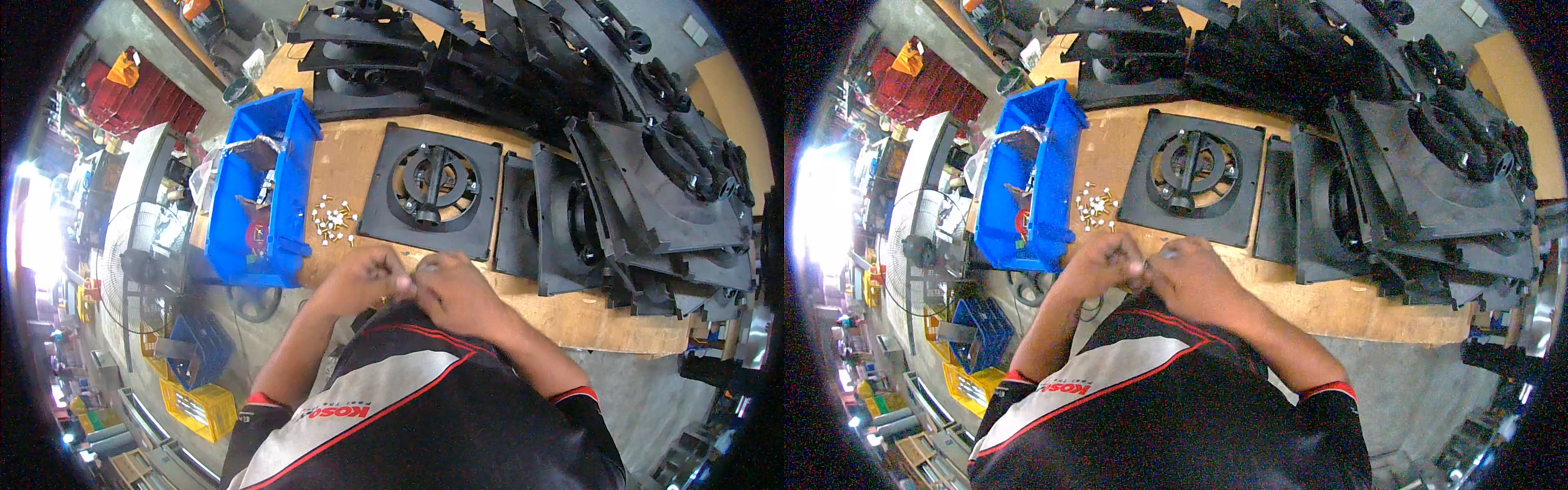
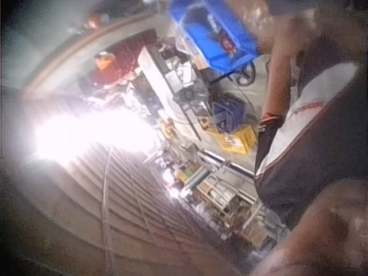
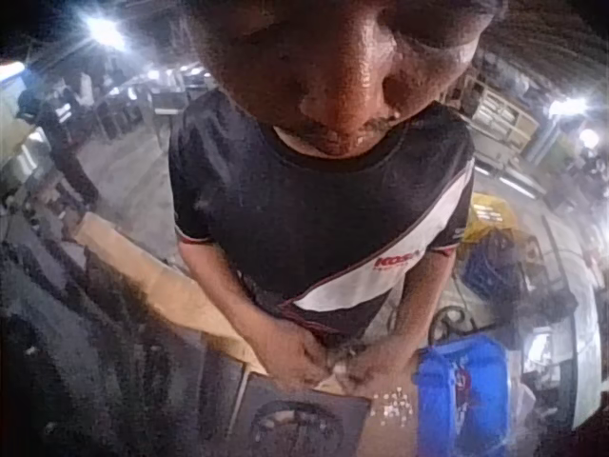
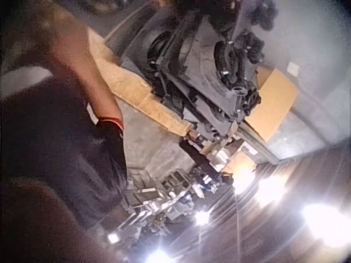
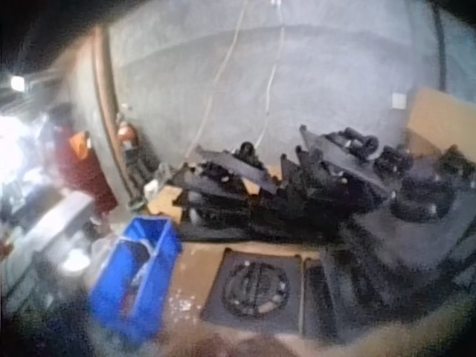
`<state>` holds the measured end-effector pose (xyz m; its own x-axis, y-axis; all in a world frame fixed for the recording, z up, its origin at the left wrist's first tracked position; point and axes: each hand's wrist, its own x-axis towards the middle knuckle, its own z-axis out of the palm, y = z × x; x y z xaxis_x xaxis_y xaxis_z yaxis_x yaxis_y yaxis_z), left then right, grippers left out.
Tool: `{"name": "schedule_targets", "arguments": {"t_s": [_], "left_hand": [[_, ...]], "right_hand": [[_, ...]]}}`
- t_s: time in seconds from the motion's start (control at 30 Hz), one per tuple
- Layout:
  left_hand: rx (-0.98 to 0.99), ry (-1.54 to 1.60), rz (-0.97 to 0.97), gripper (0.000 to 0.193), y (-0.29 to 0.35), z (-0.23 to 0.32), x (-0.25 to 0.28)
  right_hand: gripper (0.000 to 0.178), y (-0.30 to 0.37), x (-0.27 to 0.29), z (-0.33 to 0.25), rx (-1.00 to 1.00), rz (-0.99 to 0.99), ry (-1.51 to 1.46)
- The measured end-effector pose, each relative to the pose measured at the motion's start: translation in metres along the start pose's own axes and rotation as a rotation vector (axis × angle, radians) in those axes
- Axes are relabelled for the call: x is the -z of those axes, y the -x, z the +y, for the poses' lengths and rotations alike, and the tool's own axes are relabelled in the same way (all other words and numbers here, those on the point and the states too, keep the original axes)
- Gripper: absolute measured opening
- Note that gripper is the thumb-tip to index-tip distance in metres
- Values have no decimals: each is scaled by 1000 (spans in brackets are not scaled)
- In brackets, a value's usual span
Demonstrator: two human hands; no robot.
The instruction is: The person repeatedly picks small white cylindrical components from a blue bin and places them into holes on a black plastic frame on the table. The person handles the components one at a time and continues the process throughout the clip.
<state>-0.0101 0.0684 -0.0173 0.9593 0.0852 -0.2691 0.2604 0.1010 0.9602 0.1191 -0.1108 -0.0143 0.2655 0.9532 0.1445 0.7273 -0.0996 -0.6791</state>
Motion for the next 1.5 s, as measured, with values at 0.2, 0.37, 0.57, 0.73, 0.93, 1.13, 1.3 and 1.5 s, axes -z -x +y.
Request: {"name": "schedule_targets", "arguments": {"t_s": [0.2, 0.37, 0.57, 0.73, 0.93, 1.13, 1.3, 1.5], "left_hand": [[77, -130, 420, 22, -30, -160, 48], [-220, -777, 486, 25, 7, -246, 35], [-456, -1165, 210, 34, -4, -212, 17], [-290, -967, 170, 28, -29, -204, 27], [-27, 79, 297, 22, -30, -111, 0], [26, 272, 23, 27, -8, -34, 2], [-165, -78, -44, 24, -2, -19, 3], [-266, -274, -175, 24, -1, -6, 32]], "right_hand": [[30, 11, -64, 93, -412, 4, -81], [30, 21, -51, 84, -531, -83, -287], [28, 19, -59, 82, -436, -75, -352], [27, 19, -48, 71, -262, 54, -461], [26, 23, -28, 55, -357, -8, -836], [24, 18, -26, 27, -382, -13, -1046], [24, 7, -18, 10, -336, -86, -1006], [27, -7, -13, -4, -355, -144, -864]]}}
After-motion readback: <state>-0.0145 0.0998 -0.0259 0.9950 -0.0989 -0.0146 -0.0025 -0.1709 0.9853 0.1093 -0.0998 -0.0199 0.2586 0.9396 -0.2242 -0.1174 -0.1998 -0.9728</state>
